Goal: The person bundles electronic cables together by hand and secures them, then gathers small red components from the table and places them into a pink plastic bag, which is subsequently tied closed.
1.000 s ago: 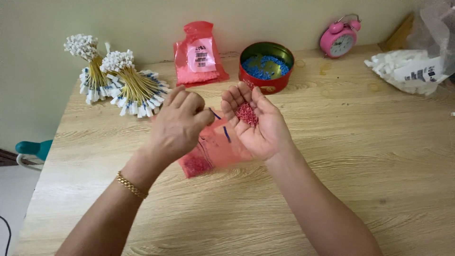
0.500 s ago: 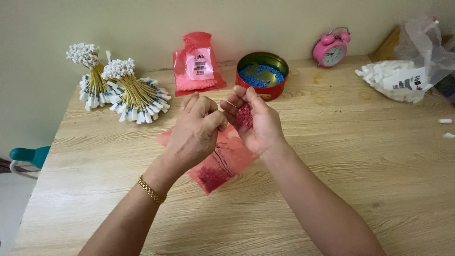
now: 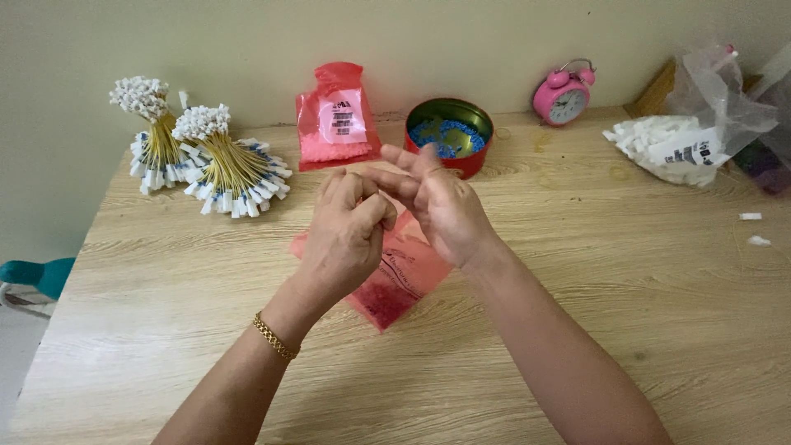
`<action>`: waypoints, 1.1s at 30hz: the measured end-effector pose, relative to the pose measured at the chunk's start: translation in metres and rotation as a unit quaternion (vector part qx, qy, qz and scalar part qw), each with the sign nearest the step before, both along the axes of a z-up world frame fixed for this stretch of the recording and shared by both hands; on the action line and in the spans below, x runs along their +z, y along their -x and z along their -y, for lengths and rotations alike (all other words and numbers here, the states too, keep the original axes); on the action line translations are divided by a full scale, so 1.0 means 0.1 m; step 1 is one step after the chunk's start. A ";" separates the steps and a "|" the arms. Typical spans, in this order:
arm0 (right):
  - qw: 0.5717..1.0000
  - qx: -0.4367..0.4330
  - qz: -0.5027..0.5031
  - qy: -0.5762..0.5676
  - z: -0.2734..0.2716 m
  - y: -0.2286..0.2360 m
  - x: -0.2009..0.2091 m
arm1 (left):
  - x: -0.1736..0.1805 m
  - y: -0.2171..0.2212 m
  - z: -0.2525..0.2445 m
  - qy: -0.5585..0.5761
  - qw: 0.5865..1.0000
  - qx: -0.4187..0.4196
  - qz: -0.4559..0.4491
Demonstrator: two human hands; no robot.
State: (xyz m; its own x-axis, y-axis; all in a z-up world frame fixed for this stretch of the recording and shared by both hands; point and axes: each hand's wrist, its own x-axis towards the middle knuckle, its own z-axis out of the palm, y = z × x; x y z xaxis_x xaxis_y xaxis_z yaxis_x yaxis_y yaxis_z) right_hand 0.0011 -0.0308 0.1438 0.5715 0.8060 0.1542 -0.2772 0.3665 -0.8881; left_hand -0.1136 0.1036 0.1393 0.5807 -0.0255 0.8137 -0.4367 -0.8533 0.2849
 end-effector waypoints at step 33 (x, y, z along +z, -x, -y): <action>0.999 0.009 -0.041 -0.019 0.64 0.27 -0.42 | -0.06 -0.11 -0.04 0.175 0.975 0.135 0.021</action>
State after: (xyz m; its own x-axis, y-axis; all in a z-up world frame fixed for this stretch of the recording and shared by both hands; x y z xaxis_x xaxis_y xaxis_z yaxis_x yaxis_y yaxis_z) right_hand -0.0254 -0.0951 0.1023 0.5694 0.8105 0.1373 -0.3556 0.3935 -0.8477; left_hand -0.1021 0.1073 0.1330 0.4937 0.4070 0.7685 -0.2263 -0.7931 0.5654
